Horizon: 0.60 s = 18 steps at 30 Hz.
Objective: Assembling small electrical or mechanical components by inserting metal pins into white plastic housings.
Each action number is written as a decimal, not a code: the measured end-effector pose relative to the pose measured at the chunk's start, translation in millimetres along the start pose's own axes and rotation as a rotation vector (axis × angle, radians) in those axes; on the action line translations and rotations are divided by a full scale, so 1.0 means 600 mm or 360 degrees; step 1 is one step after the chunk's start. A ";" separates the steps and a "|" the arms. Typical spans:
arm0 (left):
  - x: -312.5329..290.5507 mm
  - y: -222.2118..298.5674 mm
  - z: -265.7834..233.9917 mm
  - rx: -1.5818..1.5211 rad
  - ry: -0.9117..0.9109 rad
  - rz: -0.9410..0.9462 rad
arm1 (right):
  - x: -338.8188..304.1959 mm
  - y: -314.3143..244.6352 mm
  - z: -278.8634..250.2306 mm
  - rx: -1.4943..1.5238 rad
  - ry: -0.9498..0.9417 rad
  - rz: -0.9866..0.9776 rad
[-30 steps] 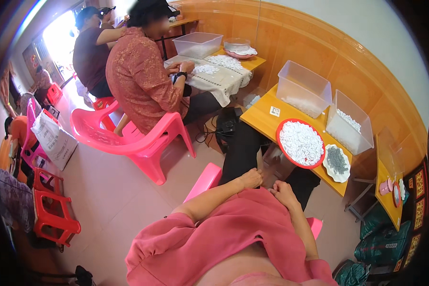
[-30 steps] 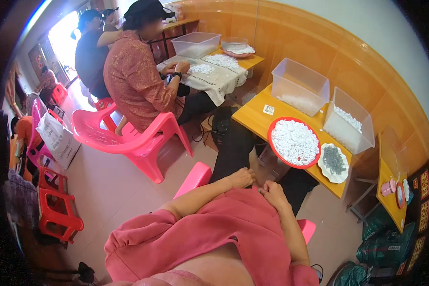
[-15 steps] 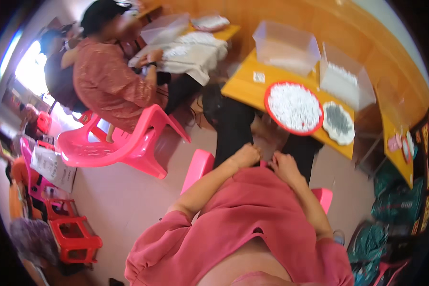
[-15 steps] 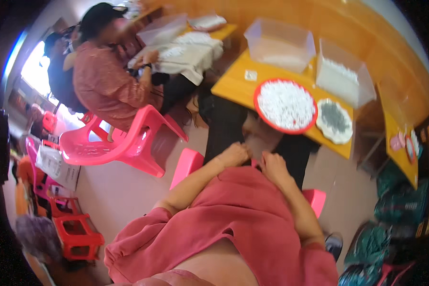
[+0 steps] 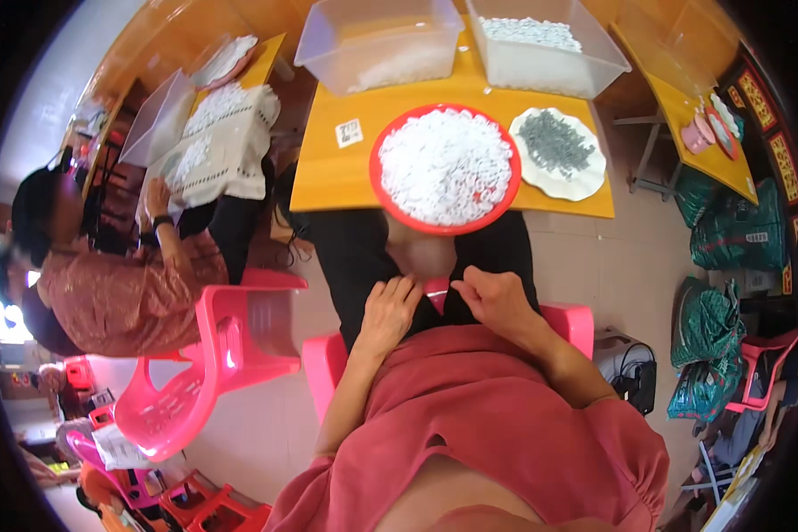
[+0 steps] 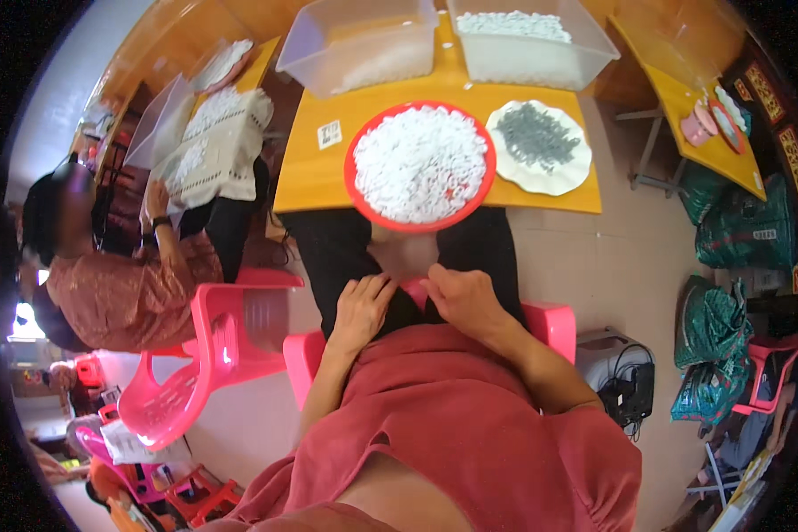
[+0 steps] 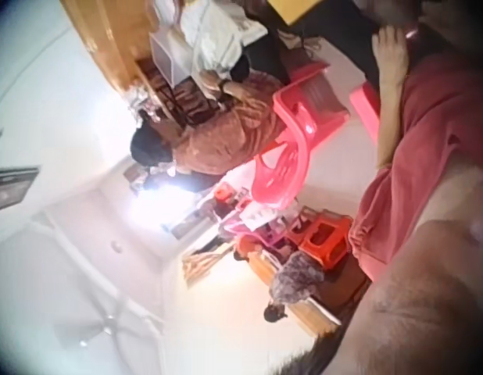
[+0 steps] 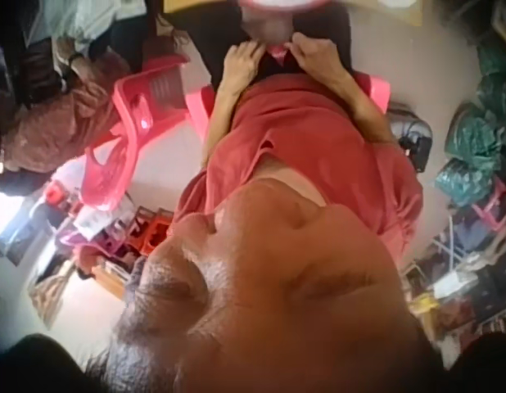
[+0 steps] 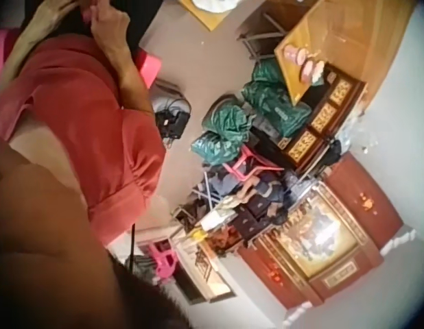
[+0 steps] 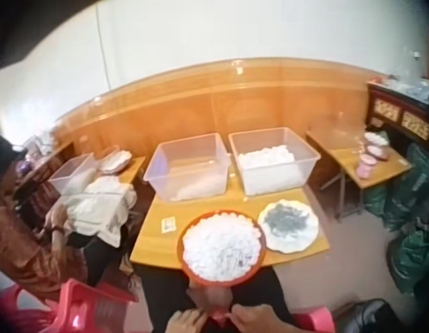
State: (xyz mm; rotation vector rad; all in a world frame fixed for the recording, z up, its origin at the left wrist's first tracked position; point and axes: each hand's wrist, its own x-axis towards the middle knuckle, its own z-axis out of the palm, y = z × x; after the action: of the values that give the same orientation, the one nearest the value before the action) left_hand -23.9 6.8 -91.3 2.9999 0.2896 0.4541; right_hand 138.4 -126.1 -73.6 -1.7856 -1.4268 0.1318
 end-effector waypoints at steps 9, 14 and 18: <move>-0.115 -0.003 -0.089 -0.0192 -0.0048 -0.0406 | 0.011 0.002 -0.055 0.0236 -0.0572 0.0380; -0.255 -0.006 -0.179 -0.0306 -0.0965 -0.0801 | -0.015 0.013 -0.171 -0.0261 -0.1866 0.0337; -0.252 0.011 -0.207 -0.0737 -0.1113 -0.1139 | -0.018 0.010 -0.217 0.0537 -0.2410 0.0208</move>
State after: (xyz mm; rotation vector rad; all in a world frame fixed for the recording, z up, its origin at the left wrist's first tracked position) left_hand -202.1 -22.3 -15.5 2.1998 0.9555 -0.5081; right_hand 210.2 -203.8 3.3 -1.3735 -1.9848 1.9744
